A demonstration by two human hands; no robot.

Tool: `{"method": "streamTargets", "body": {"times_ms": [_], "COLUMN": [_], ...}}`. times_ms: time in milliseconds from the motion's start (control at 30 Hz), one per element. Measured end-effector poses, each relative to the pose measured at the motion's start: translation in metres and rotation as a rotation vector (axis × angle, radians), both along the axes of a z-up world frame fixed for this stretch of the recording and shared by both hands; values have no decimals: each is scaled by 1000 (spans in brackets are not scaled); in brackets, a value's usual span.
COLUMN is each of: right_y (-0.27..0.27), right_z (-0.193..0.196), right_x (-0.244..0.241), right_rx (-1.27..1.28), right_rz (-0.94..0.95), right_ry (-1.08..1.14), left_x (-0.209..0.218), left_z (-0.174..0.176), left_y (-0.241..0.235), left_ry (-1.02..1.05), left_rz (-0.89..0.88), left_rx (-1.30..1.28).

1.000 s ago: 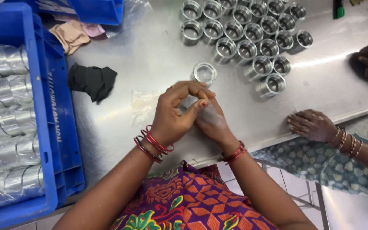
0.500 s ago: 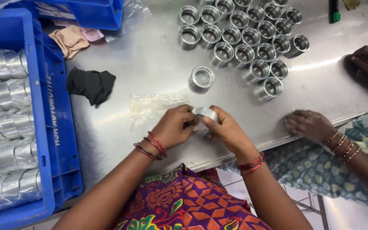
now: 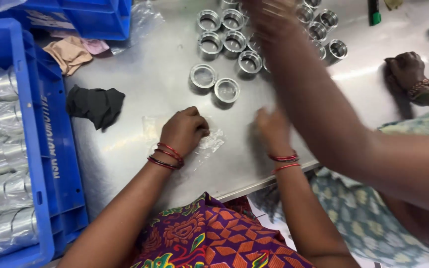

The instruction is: Packing metal rings into individual plastic bags and organizing them into crates.

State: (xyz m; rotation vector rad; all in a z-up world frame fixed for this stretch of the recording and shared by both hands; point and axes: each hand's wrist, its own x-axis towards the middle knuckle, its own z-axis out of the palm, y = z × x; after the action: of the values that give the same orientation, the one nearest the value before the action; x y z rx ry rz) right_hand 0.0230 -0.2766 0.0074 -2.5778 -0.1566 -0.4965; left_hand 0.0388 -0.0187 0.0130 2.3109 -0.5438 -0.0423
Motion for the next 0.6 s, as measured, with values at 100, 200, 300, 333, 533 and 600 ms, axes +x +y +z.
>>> {"method": "streamTargets", "body": {"times_ms": [100,200,300,333,533,600], "right_y": [-57,-110,-139,-114,-11,-6], "right_z": [-31,-66,-86,-64,29,34], "right_x": [5,-2,7,3,-30,-39], "right_rx": [-76,-147,-223,-222,220,666], "right_rz": [-108,-213,-317,-314,-174,23], "right_ry": [40,101,135,133,549,630], "left_x": [-10,-29,-40,-41,-50,-53], "left_z": [-13,2,2,1,-2,5], "left_y": [7,6,9,10,15,14], "left_ry": [8,90,105,104,-4,-83], "left_rz": [-60,-25,-14,-11,-21,-67], "left_rx": [-104,-195,-178,-176,-200,-153]}}
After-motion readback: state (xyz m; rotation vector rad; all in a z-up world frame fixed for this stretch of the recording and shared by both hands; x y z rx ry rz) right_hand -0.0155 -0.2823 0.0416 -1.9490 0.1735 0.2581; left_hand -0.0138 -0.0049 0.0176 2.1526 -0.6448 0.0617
